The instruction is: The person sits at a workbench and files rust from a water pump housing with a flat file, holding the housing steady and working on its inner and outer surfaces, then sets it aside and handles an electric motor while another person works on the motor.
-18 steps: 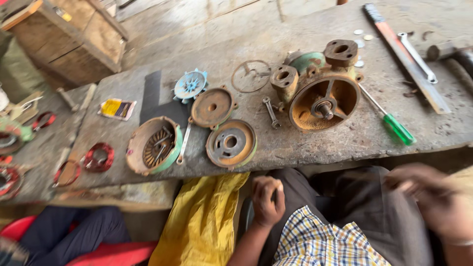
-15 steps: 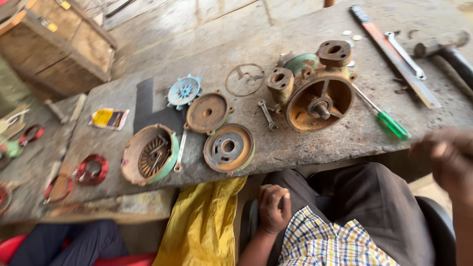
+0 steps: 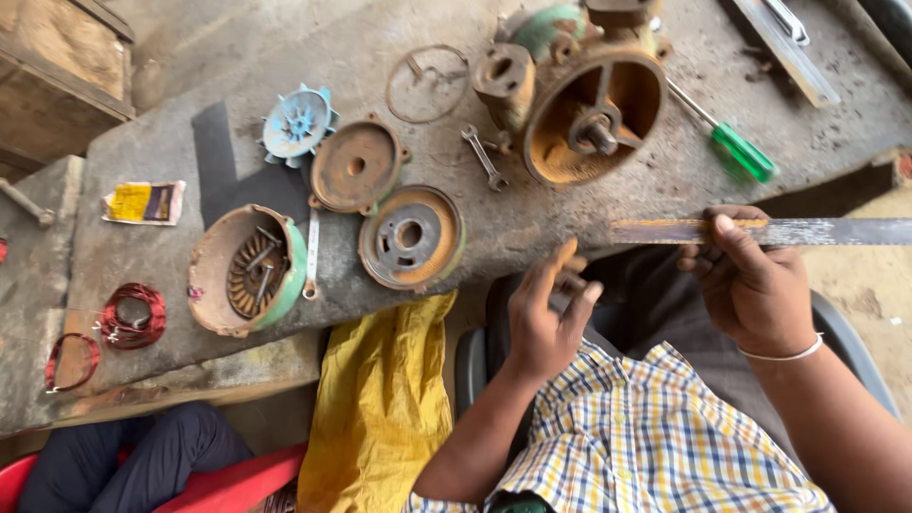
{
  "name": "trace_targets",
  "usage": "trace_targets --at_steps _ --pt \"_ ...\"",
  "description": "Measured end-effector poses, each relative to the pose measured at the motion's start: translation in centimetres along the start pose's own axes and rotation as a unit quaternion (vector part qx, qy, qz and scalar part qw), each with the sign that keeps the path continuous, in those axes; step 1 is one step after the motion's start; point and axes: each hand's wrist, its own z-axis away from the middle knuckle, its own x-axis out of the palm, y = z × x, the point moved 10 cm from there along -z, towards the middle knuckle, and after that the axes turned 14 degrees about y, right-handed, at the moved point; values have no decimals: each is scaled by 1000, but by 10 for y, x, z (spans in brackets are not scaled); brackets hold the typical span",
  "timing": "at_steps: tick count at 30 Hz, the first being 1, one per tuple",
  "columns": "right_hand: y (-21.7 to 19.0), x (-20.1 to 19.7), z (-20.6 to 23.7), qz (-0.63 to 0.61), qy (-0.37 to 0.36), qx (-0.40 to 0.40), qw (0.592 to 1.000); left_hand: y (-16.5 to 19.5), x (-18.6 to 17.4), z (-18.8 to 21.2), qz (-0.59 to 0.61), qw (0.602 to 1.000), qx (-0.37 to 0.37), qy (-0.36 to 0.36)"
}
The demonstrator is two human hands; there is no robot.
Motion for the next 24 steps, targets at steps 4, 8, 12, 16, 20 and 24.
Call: trace_targets --at_steps 4,8,12,16,20,24 --pt "10 -20 12 22 -17 18 999 -40 53 17 253 934 -248 -53" --pt "31 -45 22 135 -26 101 985 -71 67 28 318 888 -331 -20" --pt "2 -49 44 502 -104 -43 858 -90 57 20 271 906 -324 -5" --pt "-76 -15 70 668 -52 -444 596 -97 58 24 252 905 -341 -17" --pt "-72 -14 53 658 -92 -381 643 -83 72 21 241 911 -331 -38" --pt "-61 -51 37 688 -41 -234 686 -53 104 10 205 922 -316 -84"
